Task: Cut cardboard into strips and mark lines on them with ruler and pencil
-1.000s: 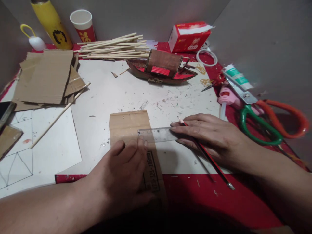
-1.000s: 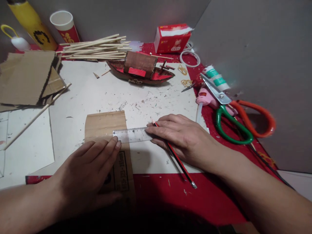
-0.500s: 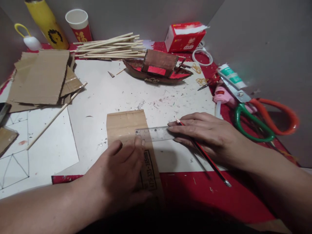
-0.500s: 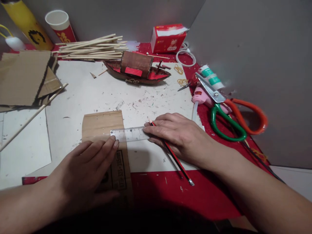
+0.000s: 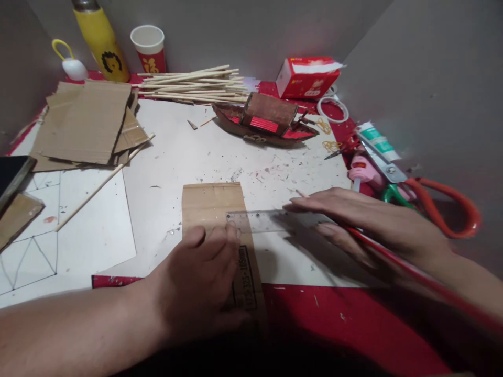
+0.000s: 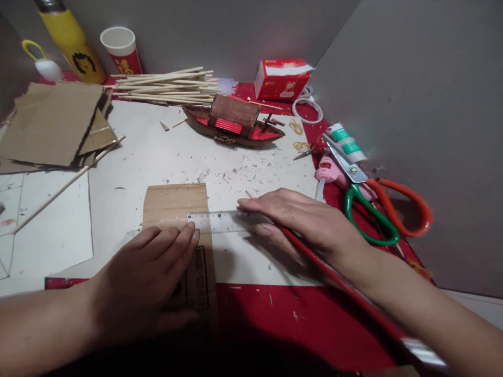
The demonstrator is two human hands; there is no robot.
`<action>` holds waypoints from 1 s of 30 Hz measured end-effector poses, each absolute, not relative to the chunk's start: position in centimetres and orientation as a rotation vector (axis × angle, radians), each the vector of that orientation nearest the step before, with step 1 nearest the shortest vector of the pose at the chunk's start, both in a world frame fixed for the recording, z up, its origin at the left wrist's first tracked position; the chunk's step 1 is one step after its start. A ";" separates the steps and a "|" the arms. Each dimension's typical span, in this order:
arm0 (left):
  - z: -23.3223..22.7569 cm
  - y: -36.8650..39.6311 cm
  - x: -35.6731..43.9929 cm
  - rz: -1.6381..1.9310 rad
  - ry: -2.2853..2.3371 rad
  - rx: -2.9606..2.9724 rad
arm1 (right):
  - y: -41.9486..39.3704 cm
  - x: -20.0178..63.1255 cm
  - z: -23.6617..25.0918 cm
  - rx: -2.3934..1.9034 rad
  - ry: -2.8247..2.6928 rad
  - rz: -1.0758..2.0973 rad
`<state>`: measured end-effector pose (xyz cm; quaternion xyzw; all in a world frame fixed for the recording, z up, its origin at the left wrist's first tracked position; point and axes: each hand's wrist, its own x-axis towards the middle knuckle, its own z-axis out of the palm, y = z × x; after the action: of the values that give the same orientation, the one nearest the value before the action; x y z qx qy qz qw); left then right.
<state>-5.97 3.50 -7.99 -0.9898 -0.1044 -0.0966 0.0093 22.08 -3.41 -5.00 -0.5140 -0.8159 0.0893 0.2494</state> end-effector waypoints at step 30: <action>-7.6 3.6 -5.6 -0.372 -0.329 -3.096 | 3.8 15.3 -7.1 -1.265 -1.861 0.907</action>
<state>-5.64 3.62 -7.64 -0.9874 -0.1051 -0.1185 0.0029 15.29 3.82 -7.11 -0.4885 -0.7185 0.3501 0.3500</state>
